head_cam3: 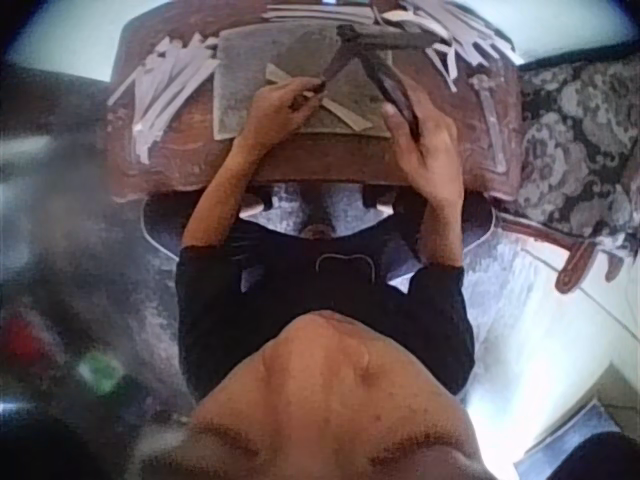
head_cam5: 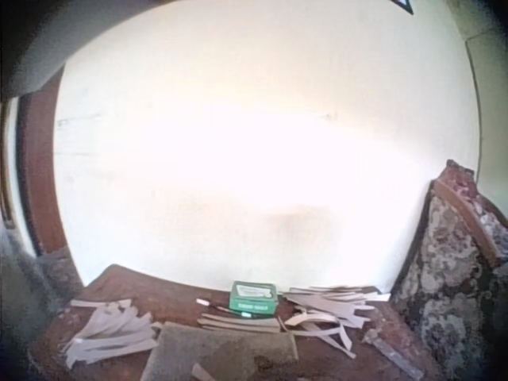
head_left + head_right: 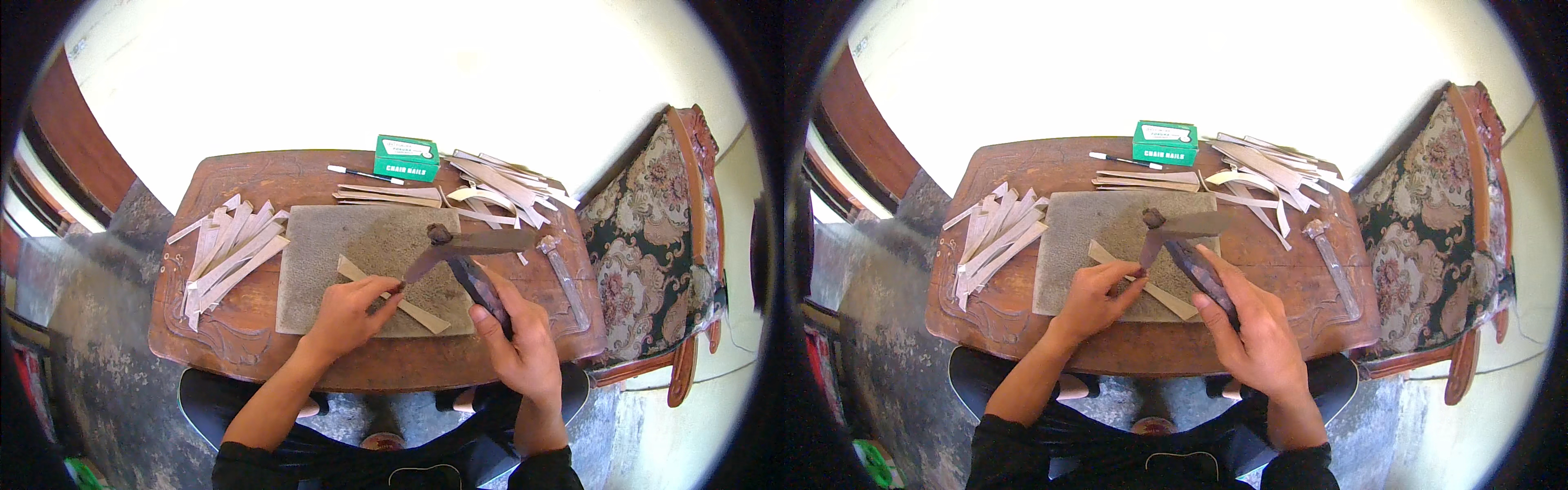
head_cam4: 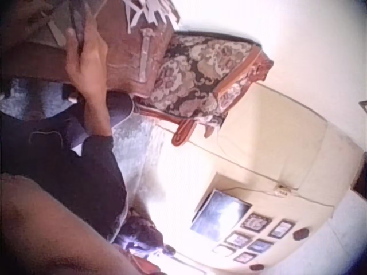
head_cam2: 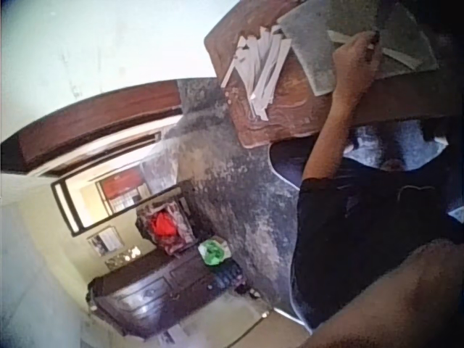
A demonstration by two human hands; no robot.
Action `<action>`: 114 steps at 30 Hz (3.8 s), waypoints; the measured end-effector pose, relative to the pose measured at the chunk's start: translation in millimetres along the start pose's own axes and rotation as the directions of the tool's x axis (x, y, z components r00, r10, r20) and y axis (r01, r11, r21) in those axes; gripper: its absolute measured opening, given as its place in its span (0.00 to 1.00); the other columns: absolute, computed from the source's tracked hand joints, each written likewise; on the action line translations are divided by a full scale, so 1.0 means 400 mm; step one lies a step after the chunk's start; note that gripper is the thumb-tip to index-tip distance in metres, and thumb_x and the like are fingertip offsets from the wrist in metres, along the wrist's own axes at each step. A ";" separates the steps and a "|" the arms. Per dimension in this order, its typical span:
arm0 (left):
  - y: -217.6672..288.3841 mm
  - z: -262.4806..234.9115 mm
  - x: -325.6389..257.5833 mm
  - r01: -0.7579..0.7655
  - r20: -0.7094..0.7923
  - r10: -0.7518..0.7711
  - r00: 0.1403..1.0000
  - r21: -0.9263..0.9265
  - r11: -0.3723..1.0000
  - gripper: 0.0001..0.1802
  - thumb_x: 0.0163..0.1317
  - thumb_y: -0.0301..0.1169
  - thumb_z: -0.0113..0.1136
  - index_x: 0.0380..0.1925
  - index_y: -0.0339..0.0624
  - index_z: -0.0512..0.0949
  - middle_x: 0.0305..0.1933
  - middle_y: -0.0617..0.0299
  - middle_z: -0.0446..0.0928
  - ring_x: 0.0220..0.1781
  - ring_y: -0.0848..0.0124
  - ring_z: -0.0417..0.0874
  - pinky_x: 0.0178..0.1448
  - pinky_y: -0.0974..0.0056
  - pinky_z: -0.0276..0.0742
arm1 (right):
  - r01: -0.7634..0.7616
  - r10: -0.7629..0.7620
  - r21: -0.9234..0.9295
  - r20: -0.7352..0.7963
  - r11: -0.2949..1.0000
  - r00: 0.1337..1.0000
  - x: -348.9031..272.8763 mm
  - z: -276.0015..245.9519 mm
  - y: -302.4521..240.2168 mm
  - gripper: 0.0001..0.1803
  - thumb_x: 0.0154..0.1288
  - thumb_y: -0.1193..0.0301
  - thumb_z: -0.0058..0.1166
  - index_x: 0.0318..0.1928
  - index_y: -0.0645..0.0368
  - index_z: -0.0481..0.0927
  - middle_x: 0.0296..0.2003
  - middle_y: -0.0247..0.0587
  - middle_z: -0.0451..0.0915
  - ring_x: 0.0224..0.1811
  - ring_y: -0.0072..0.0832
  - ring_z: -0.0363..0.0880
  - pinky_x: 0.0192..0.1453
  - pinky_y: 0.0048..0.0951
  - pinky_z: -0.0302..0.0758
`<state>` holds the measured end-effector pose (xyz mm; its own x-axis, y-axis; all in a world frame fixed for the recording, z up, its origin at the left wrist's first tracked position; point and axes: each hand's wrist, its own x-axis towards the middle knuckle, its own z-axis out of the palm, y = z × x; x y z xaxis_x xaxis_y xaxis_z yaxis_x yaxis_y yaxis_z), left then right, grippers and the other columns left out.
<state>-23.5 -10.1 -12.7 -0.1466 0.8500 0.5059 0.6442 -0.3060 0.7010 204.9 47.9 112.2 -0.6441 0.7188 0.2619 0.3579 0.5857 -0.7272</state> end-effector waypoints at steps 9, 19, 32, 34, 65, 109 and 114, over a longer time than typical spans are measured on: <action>0.009 -0.006 -0.001 0.032 0.021 -0.033 0.999 0.020 0.999 0.10 0.62 0.29 0.70 0.43 0.42 0.84 0.39 0.56 0.87 0.31 0.58 0.88 0.35 0.60 0.82 | 0.006 -0.006 0.006 0.004 1.000 1.000 0.012 -0.003 -0.016 0.27 0.73 0.71 0.58 0.70 0.61 0.70 0.47 0.64 0.83 0.49 0.56 0.86 0.51 0.42 0.79; 0.005 -0.007 -0.002 0.030 0.031 -0.030 0.999 0.019 0.999 0.11 0.62 0.29 0.70 0.43 0.40 0.84 0.38 0.56 0.87 0.28 0.60 0.86 0.32 0.60 0.80 | -0.014 0.015 -0.013 0.039 1.000 0.999 0.020 -0.010 -0.022 0.27 0.73 0.71 0.58 0.70 0.61 0.71 0.50 0.65 0.82 0.53 0.57 0.85 0.55 0.42 0.79; 0.006 -0.008 -0.003 0.048 0.026 -0.049 0.998 0.015 0.999 0.10 0.62 0.30 0.69 0.43 0.42 0.84 0.39 0.56 0.87 0.28 0.59 0.86 0.33 0.60 0.81 | -0.018 0.018 0.033 0.003 0.999 1.000 0.015 -0.001 -0.029 0.26 0.74 0.70 0.57 0.69 0.61 0.71 0.49 0.65 0.83 0.52 0.58 0.84 0.53 0.44 0.79; 0.002 -0.003 -0.001 0.031 0.020 -0.031 0.999 0.006 1.000 0.11 0.62 0.29 0.70 0.44 0.41 0.84 0.39 0.55 0.87 0.27 0.61 0.85 0.32 0.61 0.80 | 0.011 -0.010 0.028 -0.029 1.000 1.000 0.011 0.003 -0.025 0.26 0.74 0.70 0.57 0.69 0.61 0.71 0.49 0.65 0.83 0.52 0.58 0.85 0.53 0.44 0.79; -0.032 -0.004 0.002 0.379 0.077 -0.374 0.924 -0.289 0.879 0.08 0.64 0.28 0.69 0.40 0.37 0.83 0.33 0.60 0.87 0.20 0.82 0.73 0.24 0.70 0.66 | -0.381 0.460 0.767 0.126 0.517 0.879 0.032 0.238 0.188 0.20 0.83 0.60 0.43 0.64 0.60 0.68 0.29 0.30 0.68 0.21 0.18 0.69 0.38 0.32 0.86; 0.015 0.008 0.005 0.064 0.054 -0.064 0.996 0.002 0.998 0.11 0.61 0.28 0.71 0.42 0.37 0.83 0.39 0.56 0.87 0.24 0.66 0.84 0.29 0.64 0.77 | -0.380 0.452 0.745 0.119 0.548 0.884 0.036 0.239 0.187 0.16 0.83 0.61 0.44 0.56 0.62 0.69 0.26 0.29 0.68 0.21 0.16 0.67 0.36 0.29 0.85; 0.012 0.010 0.001 0.044 0.037 -0.044 0.998 0.004 0.999 0.11 0.61 0.29 0.71 0.43 0.38 0.83 0.38 0.56 0.87 0.24 0.66 0.84 0.29 0.65 0.77 | -0.407 0.452 0.636 0.100 0.656 0.886 0.036 0.171 0.166 0.17 0.82 0.62 0.47 0.59 0.60 0.72 0.26 0.28 0.69 0.21 0.14 0.68 0.31 0.23 0.78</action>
<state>-17.4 -9.6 -11.2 -0.1472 0.8780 0.4555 0.6404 -0.2664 0.7204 173.0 71.6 24.1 -0.4769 0.8642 -0.1605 0.0671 -0.1462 -0.9870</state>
